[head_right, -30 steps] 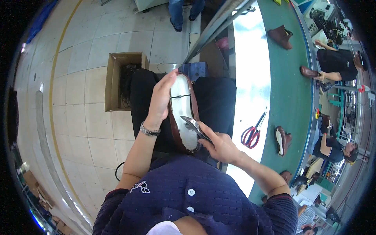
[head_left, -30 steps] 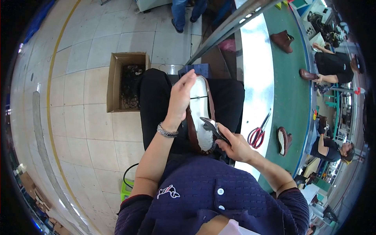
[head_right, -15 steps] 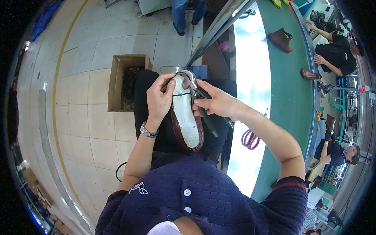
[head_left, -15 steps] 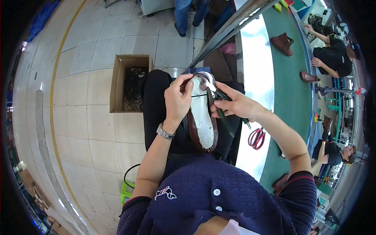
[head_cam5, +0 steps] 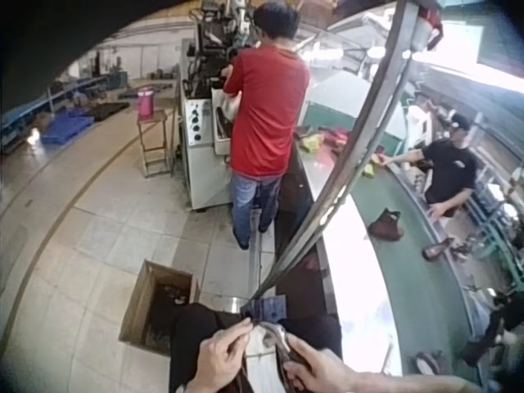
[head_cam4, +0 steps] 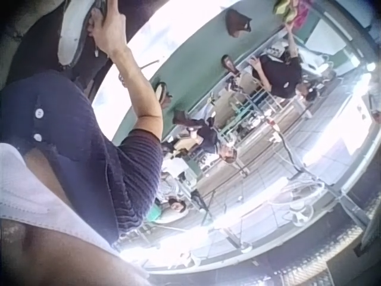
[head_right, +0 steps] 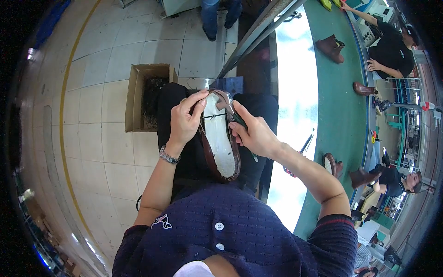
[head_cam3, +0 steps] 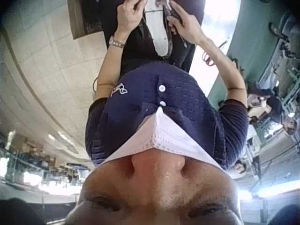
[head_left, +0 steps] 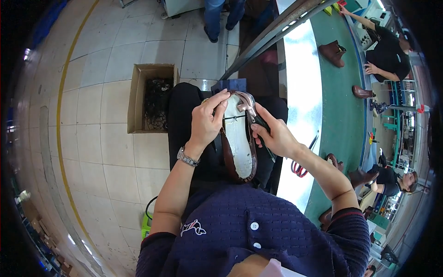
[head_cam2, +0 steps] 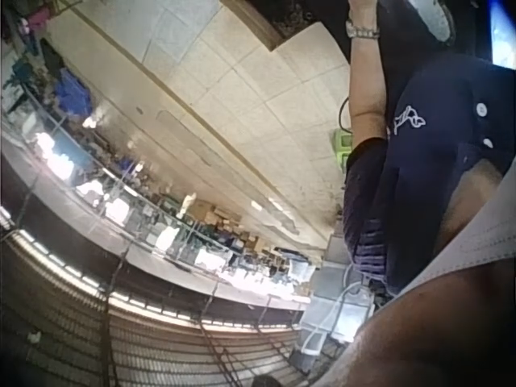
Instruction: Assemble and process shoe components using various hand tools in a factory setting.
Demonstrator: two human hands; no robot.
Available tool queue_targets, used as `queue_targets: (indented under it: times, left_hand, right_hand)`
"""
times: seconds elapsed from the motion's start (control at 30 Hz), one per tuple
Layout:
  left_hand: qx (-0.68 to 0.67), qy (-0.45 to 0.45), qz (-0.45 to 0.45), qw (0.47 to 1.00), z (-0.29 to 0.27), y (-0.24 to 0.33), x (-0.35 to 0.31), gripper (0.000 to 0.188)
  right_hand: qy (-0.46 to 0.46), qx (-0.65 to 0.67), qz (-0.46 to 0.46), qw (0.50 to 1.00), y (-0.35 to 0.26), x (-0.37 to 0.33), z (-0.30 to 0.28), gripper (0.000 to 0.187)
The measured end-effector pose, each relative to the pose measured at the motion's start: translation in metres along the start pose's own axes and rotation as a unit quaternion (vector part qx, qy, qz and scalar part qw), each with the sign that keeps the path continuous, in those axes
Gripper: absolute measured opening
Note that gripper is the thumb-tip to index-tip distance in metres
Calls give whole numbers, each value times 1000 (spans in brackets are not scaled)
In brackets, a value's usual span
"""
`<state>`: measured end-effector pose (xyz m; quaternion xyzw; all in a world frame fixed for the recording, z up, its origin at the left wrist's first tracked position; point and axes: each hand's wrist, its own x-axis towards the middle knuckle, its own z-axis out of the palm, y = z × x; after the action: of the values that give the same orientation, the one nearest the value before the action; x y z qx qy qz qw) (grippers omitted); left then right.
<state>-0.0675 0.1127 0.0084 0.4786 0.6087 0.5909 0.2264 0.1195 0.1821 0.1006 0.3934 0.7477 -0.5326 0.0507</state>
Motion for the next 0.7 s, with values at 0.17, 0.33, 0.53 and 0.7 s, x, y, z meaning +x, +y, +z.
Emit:
queue_targets:
  times: [0.17, 0.33, 0.53, 0.7]
  left_hand:
    - [10, -14, 33, 999, -4, -7, -2, 17]
    - [68, -57, 90, 992, -5, -9, 2, 21]
    - [119, -74, 113, 984, -10, -6, 2, 24]
    - [145, -82, 105, 980, -7, 0, 4, 23]
  right_hand:
    - [-34, -54, 23, 998, -12, 1, -11, 56]
    - [32, -339, -47, 939, -15, 1, -22, 57]
    - [-1, -222, -66, 973, -59, -3, -42, 60]
    - [154, -348, -104, 919, -31, 24, -14, 67]
